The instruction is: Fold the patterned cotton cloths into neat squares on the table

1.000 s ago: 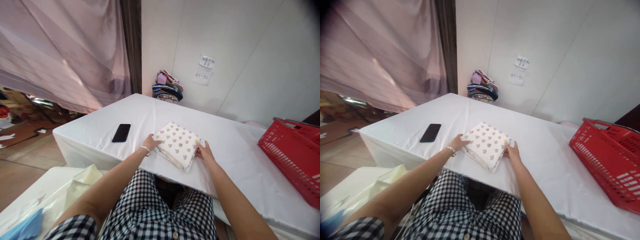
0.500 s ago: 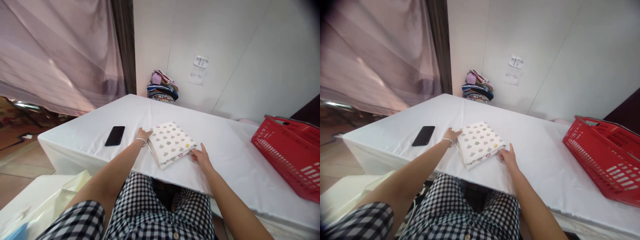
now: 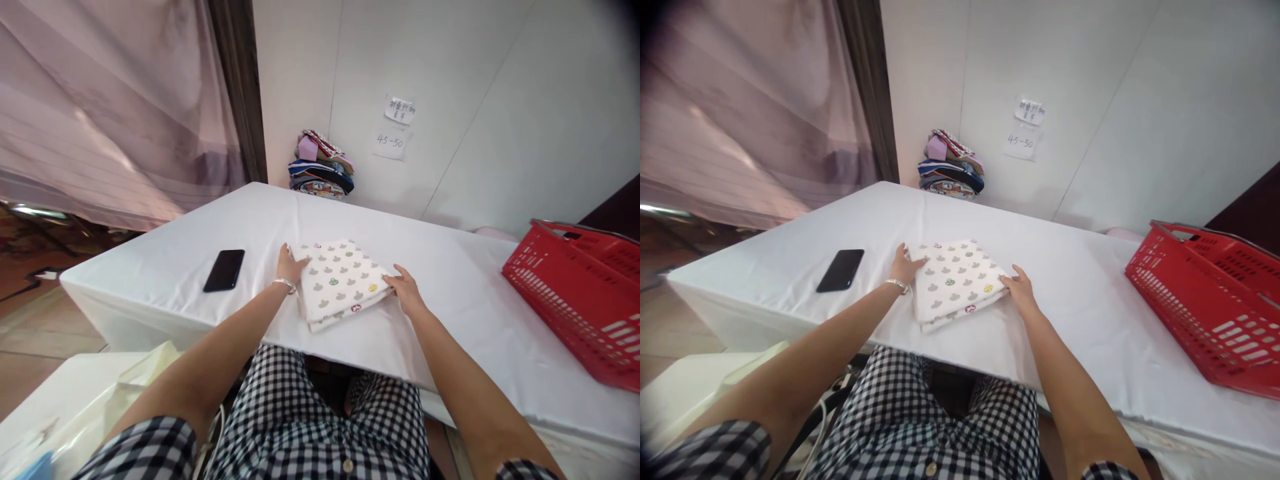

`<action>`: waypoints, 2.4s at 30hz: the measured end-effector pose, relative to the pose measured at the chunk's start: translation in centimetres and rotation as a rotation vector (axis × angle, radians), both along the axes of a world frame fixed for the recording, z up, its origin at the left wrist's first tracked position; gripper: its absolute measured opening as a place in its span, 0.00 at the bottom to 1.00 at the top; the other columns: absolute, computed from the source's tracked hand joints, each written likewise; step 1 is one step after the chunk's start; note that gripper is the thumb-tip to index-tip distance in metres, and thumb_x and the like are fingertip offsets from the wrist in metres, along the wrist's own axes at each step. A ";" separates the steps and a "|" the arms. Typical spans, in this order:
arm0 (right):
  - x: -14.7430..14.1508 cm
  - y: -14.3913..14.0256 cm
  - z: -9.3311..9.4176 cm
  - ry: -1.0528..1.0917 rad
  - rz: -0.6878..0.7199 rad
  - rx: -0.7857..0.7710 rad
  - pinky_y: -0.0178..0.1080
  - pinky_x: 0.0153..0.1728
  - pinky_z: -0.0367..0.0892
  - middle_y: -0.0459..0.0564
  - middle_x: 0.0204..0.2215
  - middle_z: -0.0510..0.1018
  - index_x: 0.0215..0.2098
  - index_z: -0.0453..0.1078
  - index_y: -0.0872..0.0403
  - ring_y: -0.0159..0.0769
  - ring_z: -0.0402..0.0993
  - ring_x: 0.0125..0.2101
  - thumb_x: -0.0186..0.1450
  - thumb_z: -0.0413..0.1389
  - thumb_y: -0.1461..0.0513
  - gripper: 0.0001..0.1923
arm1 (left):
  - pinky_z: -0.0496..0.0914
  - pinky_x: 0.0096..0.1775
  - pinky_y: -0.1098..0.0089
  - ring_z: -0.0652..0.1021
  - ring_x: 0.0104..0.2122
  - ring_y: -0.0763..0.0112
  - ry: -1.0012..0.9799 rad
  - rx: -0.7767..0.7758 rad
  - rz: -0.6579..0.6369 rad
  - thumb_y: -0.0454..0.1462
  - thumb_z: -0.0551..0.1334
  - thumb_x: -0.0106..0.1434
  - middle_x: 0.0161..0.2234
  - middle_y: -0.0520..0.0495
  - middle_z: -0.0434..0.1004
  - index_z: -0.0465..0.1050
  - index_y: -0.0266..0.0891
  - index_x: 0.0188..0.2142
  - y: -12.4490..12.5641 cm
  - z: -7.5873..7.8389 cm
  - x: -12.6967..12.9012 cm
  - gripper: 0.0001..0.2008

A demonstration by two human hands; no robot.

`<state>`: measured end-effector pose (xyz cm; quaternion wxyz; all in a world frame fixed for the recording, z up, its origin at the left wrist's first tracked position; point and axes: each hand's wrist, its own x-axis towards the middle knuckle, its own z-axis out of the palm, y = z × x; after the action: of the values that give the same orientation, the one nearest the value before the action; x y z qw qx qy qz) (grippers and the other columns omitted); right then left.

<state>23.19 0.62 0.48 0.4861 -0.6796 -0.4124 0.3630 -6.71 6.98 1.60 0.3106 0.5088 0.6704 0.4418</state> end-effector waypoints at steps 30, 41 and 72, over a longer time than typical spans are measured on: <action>0.3 -4.9 -4.3 -0.821 0.141 0.293 0.45 0.59 0.53 0.49 0.58 0.61 0.56 0.63 0.52 0.36 0.55 0.58 0.60 0.45 0.64 0.25 | 0.47 0.60 0.54 0.68 0.53 0.58 0.802 0.488 -0.750 0.31 0.55 0.57 0.49 0.40 0.72 0.70 0.40 0.49 -8.7 -1.3 2.4 0.19; 0.6 -4.5 -4.6 -0.870 0.143 0.307 0.43 0.58 0.55 0.47 0.56 0.65 0.54 0.65 0.52 0.35 0.59 0.56 0.60 0.44 0.68 0.25 | 0.57 0.56 0.57 0.69 0.53 0.60 0.897 0.497 -0.624 0.27 0.49 0.59 0.50 0.42 0.72 0.70 0.38 0.48 -9.6 -2.6 2.0 0.20; -0.9 -5.5 -2.9 -1.387 0.388 0.297 0.48 0.57 0.49 0.52 0.60 0.60 0.59 0.58 0.53 0.41 0.51 0.60 0.60 0.40 0.74 0.30 | 0.55 0.58 0.54 0.62 0.57 0.53 0.961 0.536 -0.407 0.38 0.53 0.63 0.55 0.36 0.65 0.64 0.31 0.53 -12.2 -4.8 4.6 0.20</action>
<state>22.26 -4.83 -2.38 0.1275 -0.5950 -0.7828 -0.1304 -2.11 -5.18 -3.20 -0.0891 0.8314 0.4897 0.2468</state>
